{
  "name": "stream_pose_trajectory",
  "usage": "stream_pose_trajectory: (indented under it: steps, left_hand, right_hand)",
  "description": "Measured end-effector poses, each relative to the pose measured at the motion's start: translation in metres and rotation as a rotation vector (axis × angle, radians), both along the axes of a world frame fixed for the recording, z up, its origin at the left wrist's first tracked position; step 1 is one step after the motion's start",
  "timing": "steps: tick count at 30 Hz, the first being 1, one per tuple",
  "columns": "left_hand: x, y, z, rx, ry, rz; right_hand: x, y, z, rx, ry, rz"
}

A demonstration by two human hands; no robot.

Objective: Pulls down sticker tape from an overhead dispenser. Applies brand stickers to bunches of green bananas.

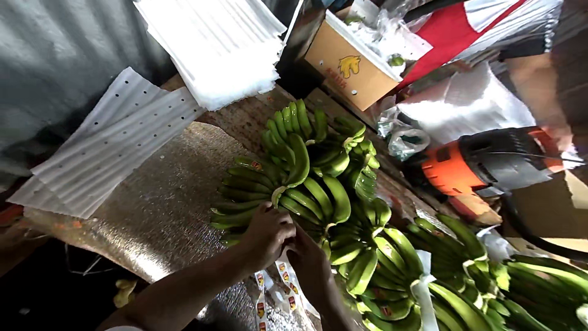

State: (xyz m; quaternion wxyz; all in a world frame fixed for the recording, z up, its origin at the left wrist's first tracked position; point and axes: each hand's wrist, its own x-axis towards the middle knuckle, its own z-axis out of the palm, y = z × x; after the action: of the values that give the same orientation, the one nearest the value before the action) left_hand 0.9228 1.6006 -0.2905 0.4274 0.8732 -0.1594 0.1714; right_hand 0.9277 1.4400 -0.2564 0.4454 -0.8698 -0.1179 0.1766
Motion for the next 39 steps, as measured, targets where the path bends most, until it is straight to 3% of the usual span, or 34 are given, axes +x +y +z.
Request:
stream_pose_trajectory:
  steps: [4,6,7,9,11,12,15,18,21,26,29,33,39]
  left_hand:
    - [-0.013,-0.008,-0.024,0.020,-0.251,0.099]
    - [-0.016,-0.006,-0.028,-0.094,-0.204,0.083]
    - [-0.015,-0.001,-0.025,-0.204,-0.083,0.088]
    - [0.002,0.021,-0.012,-0.435,0.384,0.166]
    - [0.039,0.047,-0.028,-0.536,0.725,0.316]
    - [0.056,0.057,-0.041,-0.517,0.817,0.388]
    - [0.090,0.070,-0.069,-0.194,0.913,0.506]
    - [0.098,0.069,-0.064,0.119,0.957,0.473]
    - [0.090,0.065,-0.038,0.181,0.861,0.383]
    - [0.034,0.020,0.001,-0.167,0.314,-0.080]
    - [0.011,-0.005,0.011,-0.059,0.121,-0.297]
    - [-0.001,-0.019,0.009,0.125,0.112,-0.251]
    - [-0.016,-0.025,-0.024,0.149,-0.242,-0.051]
  right_hand:
    - [-0.008,0.000,0.002,0.327,0.286,-0.114]
    - [-0.010,-0.002,0.000,0.458,0.391,-0.215]
    - [-0.010,-0.003,0.001,0.493,0.405,-0.303]
    - [-0.003,-0.007,-0.002,0.492,0.332,-0.447]
    - [0.003,-0.014,-0.003,0.464,0.249,-0.511]
    - [0.006,-0.015,0.000,0.452,0.225,-0.508]
    - [0.012,-0.016,0.008,0.408,0.161,-0.448]
    - [0.017,-0.022,0.006,0.302,0.071,-0.367]
    - [0.024,-0.031,0.005,0.160,0.060,-0.301]
    - [0.032,-0.036,0.013,0.119,0.230,-0.310]
    - [0.033,-0.033,0.011,0.158,0.233,-0.363]
    - [0.029,-0.028,0.009,0.187,0.296,-0.396]
    - [0.013,-0.020,-0.001,0.406,0.464,-0.509]
